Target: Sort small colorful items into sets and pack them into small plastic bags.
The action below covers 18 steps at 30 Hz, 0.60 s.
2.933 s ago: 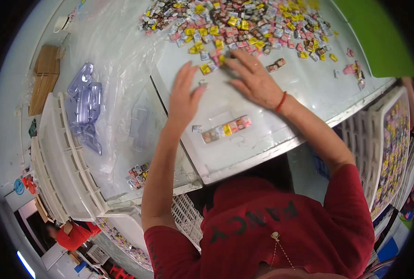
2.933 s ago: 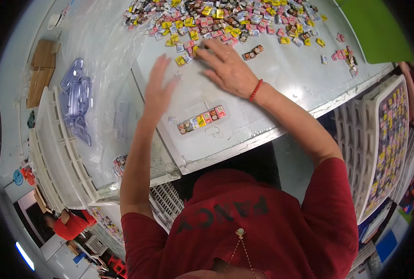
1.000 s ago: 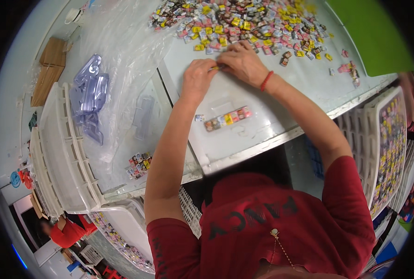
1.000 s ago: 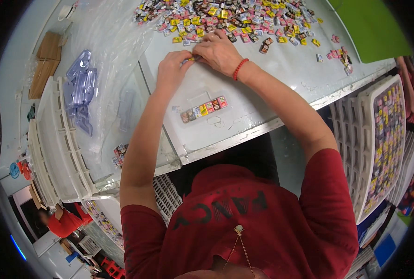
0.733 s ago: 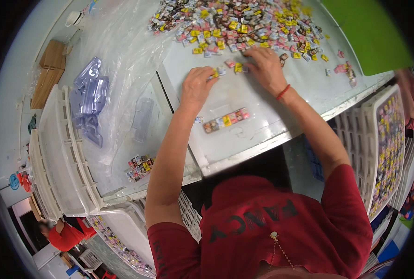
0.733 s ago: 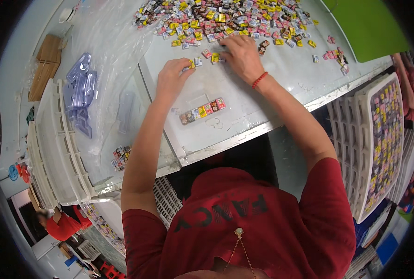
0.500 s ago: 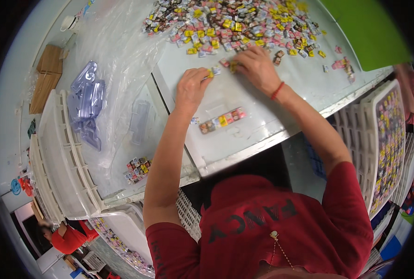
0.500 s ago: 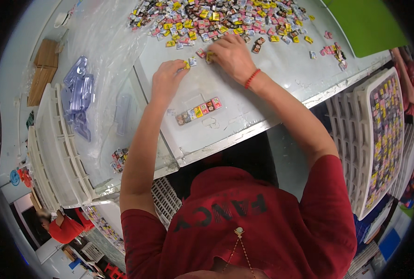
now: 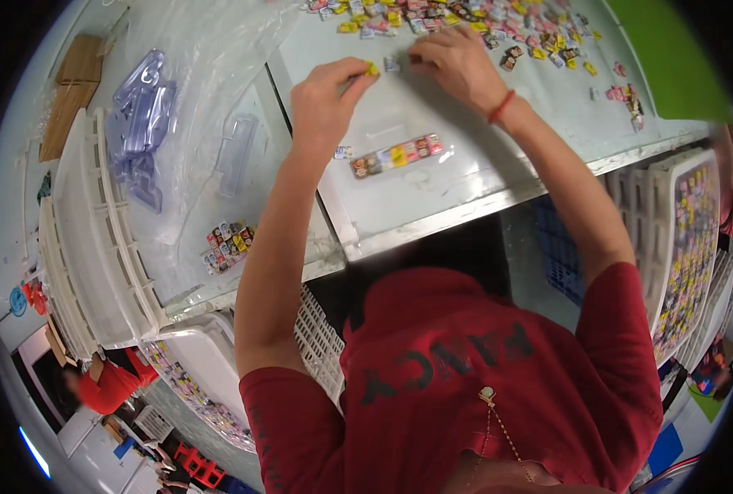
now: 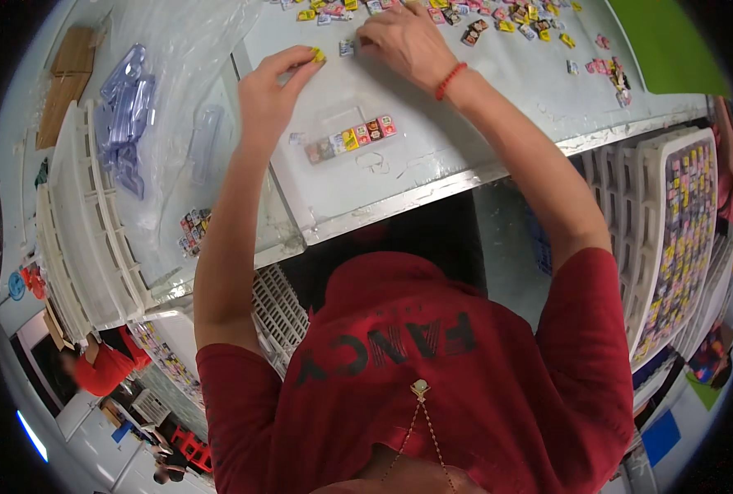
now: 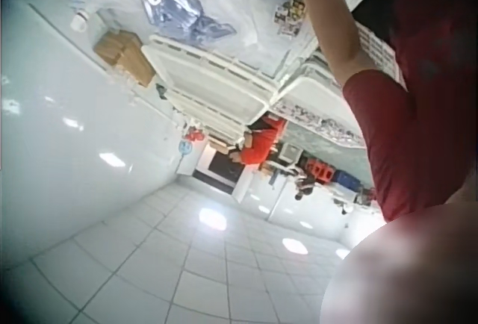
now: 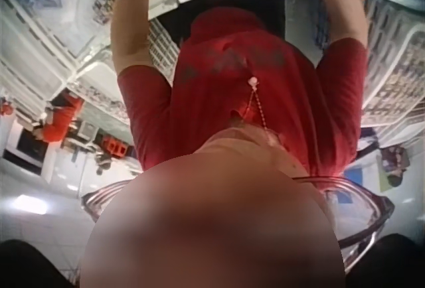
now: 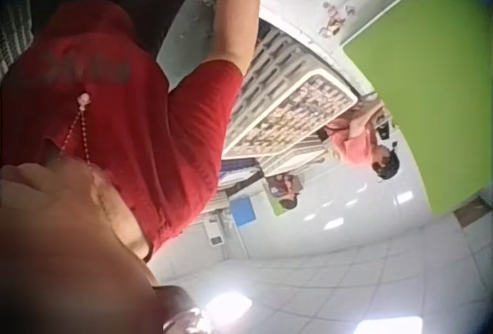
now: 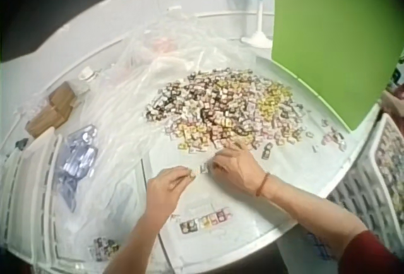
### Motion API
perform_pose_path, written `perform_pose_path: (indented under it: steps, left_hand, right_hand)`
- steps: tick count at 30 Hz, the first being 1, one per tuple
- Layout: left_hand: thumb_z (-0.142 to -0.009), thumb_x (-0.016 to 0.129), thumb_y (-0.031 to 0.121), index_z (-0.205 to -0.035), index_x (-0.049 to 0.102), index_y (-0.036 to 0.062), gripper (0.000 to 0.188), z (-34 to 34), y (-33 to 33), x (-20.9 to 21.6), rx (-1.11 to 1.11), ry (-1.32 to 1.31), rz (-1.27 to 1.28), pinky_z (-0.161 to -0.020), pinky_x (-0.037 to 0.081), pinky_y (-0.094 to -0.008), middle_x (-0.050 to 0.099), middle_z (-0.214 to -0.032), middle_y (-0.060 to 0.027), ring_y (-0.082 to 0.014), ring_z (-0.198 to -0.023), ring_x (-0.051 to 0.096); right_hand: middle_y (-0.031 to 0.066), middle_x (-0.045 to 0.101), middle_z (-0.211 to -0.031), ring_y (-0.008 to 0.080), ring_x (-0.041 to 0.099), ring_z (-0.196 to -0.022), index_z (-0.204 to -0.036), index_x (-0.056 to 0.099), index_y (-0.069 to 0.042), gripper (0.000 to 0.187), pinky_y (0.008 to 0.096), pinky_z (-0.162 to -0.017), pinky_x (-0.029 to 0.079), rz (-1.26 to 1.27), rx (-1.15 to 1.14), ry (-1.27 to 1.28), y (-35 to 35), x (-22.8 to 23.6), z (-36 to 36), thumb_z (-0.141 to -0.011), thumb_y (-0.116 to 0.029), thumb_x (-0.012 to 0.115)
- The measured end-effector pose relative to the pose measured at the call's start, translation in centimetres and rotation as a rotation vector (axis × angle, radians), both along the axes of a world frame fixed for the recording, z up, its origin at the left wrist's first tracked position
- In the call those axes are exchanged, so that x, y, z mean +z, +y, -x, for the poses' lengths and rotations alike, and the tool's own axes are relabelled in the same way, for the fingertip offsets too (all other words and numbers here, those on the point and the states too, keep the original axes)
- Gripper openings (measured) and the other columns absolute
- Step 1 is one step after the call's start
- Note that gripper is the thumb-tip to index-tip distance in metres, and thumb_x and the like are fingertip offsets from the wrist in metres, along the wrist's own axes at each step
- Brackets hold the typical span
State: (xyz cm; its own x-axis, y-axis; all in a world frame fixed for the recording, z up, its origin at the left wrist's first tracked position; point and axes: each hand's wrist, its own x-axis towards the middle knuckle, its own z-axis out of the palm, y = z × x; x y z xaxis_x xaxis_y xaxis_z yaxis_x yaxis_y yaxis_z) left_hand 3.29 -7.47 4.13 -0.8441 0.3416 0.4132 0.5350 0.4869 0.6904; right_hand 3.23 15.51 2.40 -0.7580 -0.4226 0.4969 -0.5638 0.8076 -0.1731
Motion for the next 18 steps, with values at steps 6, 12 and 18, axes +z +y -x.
perform_pose_path:
  steps: [6, 12, 18]
  left_hand:
    - [-0.075, 0.074, 0.010, -0.092, 0.068, 0.0026, 0.020, -6.5, -0.7, -0.4, -0.008, -0.051, -0.001, -0.078, 0.052, -0.0337, 0.069, -0.098, -0.0086, -0.0262, -0.090, 0.064]
    - [-0.072, 0.074, 0.005, -0.090, 0.067, 0.0018, 0.020, -7.7, -0.3, -2.6, -0.011, 0.065, 0.092, -0.078, 0.051, -0.0342, 0.068, -0.096, -0.0080, -0.0264, -0.090, 0.063]
    - [-0.070, 0.073, 0.002, -0.087, 0.067, 0.0010, 0.017, -7.9, -0.3, -2.9, -0.046, 0.174, 0.070, -0.078, 0.052, -0.0333, 0.067, -0.094, -0.0072, -0.0253, -0.089, 0.063]
  right_hand:
    - [0.0018, 0.066, -0.093, 0.0211, 0.060, -0.087, -0.093, 0.066, -0.010, 0.017, 0.0368, -0.089, 0.040, 0.280, 0.094, -0.112, -3.6, 1.5, -6.6, -0.077, -0.013, 0.070]
    - [0.0018, 0.066, -0.094, 0.0208, 0.060, -0.086, -0.090, 0.066, -0.010, 0.017, 0.0372, -0.090, 0.039, 0.284, 0.074, -0.197, -3.8, -0.5, -7.9, -0.075, -0.012, 0.072]
    - [0.0012, 0.067, -0.094, 0.0214, 0.059, -0.087, -0.089, 0.067, -0.011, 0.017, 0.0383, -0.090, 0.039, 0.331, 0.033, -0.093, -4.4, -1.8, -9.0, -0.074, -0.014, 0.073]
